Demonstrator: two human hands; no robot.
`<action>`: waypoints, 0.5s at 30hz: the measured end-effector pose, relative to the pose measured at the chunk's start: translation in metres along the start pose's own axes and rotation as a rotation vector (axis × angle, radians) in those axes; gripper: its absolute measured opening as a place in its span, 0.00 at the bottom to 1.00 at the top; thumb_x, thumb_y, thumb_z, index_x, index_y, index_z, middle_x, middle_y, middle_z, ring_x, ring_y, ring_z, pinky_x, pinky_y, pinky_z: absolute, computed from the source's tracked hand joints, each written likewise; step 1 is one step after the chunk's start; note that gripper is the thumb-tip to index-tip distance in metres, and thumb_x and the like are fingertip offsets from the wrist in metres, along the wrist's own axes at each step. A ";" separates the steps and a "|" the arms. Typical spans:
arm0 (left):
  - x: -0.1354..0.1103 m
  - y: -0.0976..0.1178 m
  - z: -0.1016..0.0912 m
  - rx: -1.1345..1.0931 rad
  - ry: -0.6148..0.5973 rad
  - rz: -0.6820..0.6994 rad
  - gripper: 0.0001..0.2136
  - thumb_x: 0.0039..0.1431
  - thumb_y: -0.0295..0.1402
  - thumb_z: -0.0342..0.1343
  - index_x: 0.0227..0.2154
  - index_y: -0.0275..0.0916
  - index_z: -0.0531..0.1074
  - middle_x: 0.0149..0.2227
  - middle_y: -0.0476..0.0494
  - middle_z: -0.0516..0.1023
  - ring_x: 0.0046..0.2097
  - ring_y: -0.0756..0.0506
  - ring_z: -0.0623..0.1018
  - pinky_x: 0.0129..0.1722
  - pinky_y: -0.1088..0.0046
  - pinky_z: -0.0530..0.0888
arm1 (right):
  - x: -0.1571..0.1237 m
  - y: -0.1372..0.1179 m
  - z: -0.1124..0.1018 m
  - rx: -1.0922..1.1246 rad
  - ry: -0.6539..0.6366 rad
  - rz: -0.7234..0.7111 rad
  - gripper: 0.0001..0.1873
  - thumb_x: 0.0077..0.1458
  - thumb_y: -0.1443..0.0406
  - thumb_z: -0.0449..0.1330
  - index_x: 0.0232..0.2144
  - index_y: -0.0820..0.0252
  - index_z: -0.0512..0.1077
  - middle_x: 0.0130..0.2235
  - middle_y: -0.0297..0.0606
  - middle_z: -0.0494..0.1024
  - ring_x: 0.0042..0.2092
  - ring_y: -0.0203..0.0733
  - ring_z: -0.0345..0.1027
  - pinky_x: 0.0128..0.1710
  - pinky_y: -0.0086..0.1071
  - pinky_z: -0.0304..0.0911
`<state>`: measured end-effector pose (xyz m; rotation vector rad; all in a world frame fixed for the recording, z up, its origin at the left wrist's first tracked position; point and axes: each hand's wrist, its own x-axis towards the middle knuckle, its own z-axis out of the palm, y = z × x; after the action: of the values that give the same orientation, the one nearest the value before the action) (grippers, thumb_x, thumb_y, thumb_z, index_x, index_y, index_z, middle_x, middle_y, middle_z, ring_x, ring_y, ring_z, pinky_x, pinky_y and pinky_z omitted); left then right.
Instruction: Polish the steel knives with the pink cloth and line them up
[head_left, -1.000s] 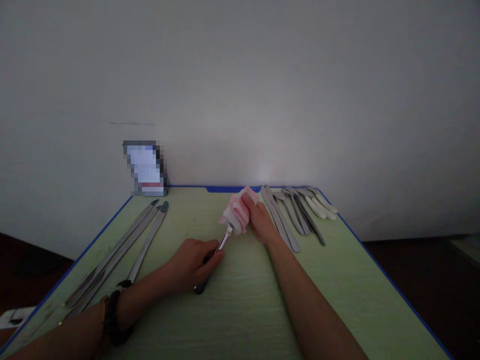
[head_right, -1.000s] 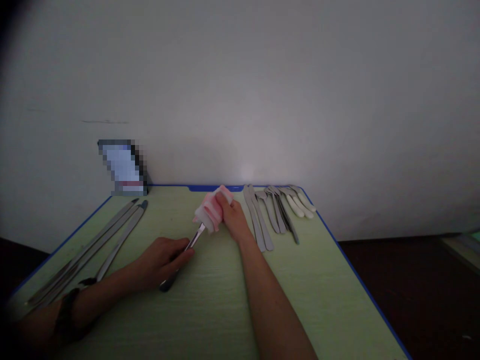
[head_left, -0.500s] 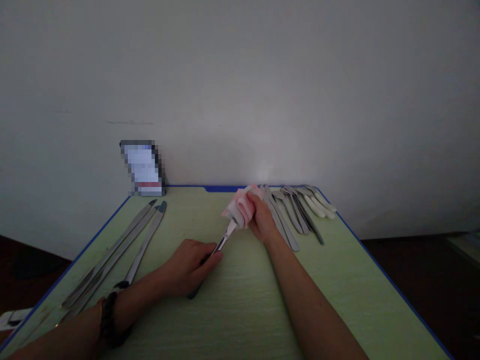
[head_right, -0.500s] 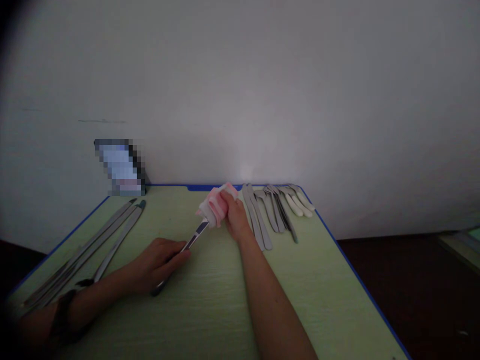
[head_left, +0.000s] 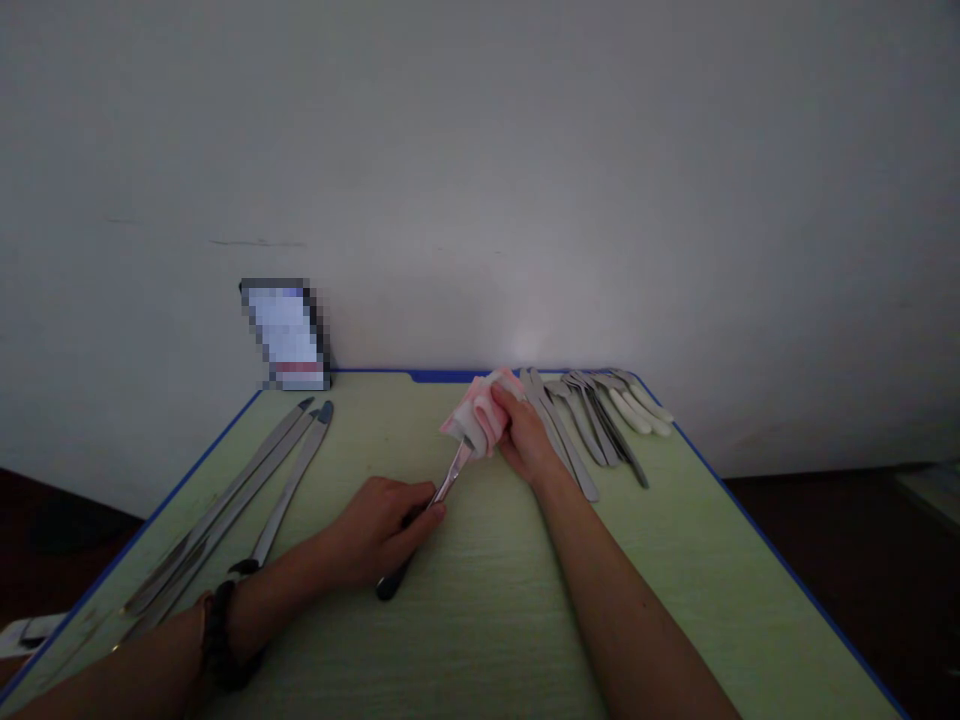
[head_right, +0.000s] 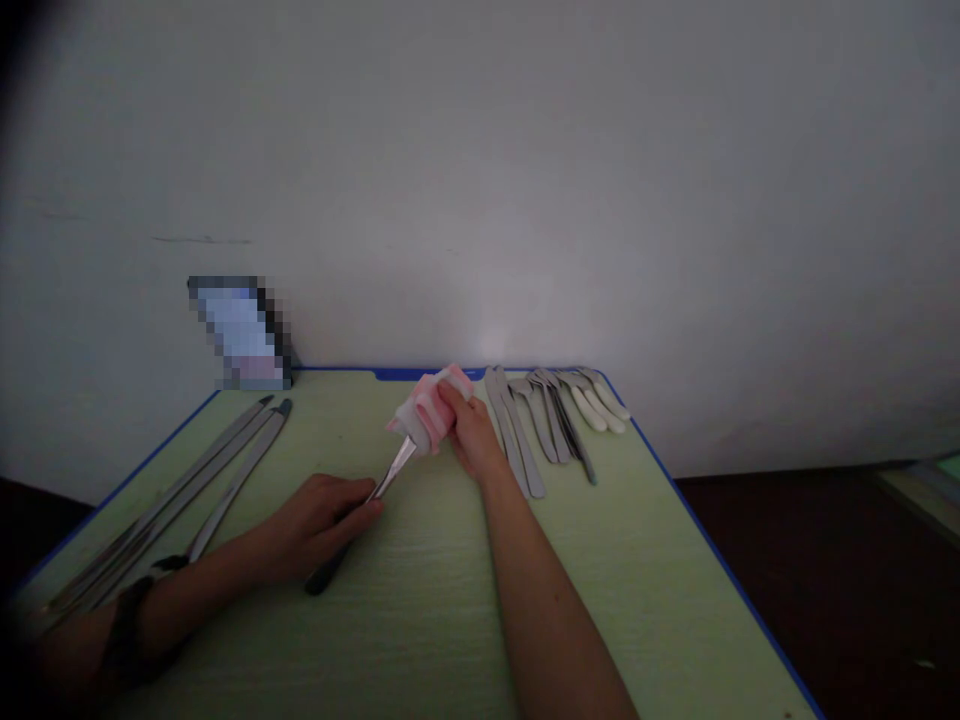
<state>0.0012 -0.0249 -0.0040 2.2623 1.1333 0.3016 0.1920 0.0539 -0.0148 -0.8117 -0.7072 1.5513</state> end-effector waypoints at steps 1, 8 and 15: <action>0.000 0.000 0.000 -0.001 0.002 0.001 0.17 0.64 0.41 0.39 0.21 0.40 0.58 0.20 0.55 0.59 0.22 0.52 0.62 0.24 0.77 0.57 | 0.000 0.000 0.000 0.001 0.002 0.000 0.11 0.42 0.58 0.67 0.23 0.59 0.73 0.25 0.31 0.76 0.28 0.33 0.66 0.31 0.27 0.63; 0.000 0.001 0.000 -0.046 0.031 -0.016 0.13 0.62 0.40 0.41 0.24 0.40 0.59 0.20 0.56 0.58 0.22 0.52 0.62 0.24 0.77 0.57 | 0.001 0.000 0.000 0.001 0.015 -0.008 0.11 0.41 0.58 0.67 0.22 0.59 0.74 0.25 0.31 0.76 0.28 0.34 0.66 0.30 0.27 0.62; 0.000 0.000 0.000 -0.060 0.025 -0.030 0.15 0.63 0.42 0.39 0.24 0.40 0.58 0.19 0.56 0.57 0.22 0.52 0.61 0.24 0.77 0.56 | -0.002 -0.001 0.002 -0.034 -0.011 -0.019 0.12 0.42 0.57 0.67 0.22 0.60 0.73 0.24 0.31 0.75 0.27 0.34 0.65 0.29 0.27 0.62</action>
<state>0.0014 -0.0249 -0.0040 2.1929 1.1548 0.3484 0.1906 0.0523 -0.0126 -0.8199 -0.7485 1.5309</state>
